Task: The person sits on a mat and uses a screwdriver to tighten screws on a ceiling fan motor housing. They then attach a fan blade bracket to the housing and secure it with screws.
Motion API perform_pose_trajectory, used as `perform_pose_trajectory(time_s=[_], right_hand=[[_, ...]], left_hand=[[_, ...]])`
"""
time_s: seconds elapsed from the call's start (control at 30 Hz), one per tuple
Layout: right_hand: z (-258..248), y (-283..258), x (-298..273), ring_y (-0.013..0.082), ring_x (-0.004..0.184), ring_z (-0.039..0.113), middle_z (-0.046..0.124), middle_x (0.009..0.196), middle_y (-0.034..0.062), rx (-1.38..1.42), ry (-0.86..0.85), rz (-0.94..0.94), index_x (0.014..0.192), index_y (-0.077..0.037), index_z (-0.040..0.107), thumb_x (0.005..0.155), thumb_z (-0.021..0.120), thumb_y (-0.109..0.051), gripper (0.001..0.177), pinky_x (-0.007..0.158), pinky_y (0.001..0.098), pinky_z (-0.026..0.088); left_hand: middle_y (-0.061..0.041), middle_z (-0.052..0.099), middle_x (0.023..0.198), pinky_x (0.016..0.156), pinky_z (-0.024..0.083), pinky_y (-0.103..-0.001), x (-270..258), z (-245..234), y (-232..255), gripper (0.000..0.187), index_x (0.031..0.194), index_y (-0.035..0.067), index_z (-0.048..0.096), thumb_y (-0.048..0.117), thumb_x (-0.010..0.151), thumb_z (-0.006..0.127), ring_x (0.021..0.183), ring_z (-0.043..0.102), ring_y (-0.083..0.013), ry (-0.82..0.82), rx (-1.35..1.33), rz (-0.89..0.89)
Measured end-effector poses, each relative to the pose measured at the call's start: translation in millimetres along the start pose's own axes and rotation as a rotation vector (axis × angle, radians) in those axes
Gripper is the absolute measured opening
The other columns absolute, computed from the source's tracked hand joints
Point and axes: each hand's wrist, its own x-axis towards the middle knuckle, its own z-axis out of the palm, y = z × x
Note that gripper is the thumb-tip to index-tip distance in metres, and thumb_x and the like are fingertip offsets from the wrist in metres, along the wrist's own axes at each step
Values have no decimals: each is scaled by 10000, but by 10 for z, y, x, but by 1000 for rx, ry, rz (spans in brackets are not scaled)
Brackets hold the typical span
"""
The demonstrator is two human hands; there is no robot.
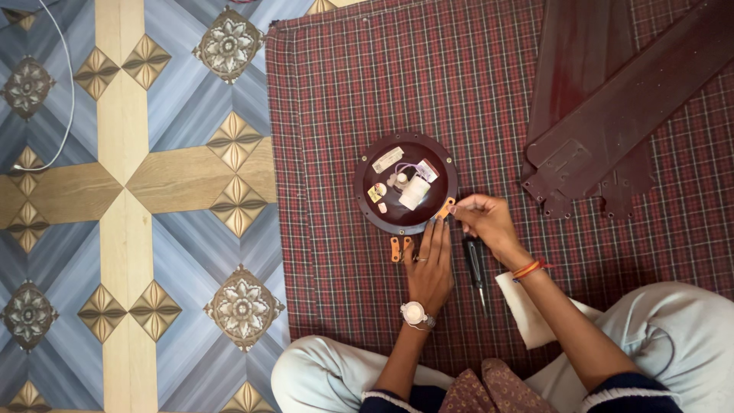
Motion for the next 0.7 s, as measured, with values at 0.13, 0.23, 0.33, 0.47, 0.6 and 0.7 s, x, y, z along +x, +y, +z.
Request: perform_pose_trajectory(time_s=[0.13,0.23,0.33,0.47,0.6,0.7], right_hand=[[1,-16,-4,47,548,558,691,703,25,-9,-4,-4,894,-4,756,912,743,-90,89,463,195,416],[-3,-11,-5,45,547,552,683,701,24,-18,-2,-4,895,-1,755,918,744,-92,94,463,195,413],[-4,-11,1,46,543,548,683,701,23,-19,-4,-5,894,-1,753,917,749,-95,97,460,195,414],[-7,-14,-3,45,542,550,689,702,21,-11,-6,5,891,-2,754,911,751,-101,101,455,195,410],[1,-31,13,43,532,538,683,708,12,3,7,9,897,-5,748,918,752,-110,107,447,194,391],[0,-40,-6,39,519,525,673,710,1,26,35,-15,903,-21,732,923,744,-119,100,434,194,364]], left_hand=[[-38,504,1576,1177,241,-463,5,-11,-5,526,1459,60,560,84,933,556,1491,404,-149,1,-10,2],[-45,503,1576,1165,261,-455,7,-27,-1,537,1461,50,557,73,924,557,1492,406,-155,-11,-22,4],[-51,503,1575,1157,284,-448,18,-44,-4,552,1464,43,554,56,912,554,1492,406,-163,-19,-38,0],[-62,500,1579,1160,284,-453,16,-45,-1,555,1461,35,550,47,907,550,1496,403,-169,-1,-46,-4],[-75,493,1590,1161,249,-449,-7,-8,-8,570,1467,24,544,39,898,554,1500,400,-164,48,-35,-20],[-85,490,1581,1173,222,-465,-38,38,-6,586,1463,24,548,47,878,541,1495,397,-179,78,-27,-50]])
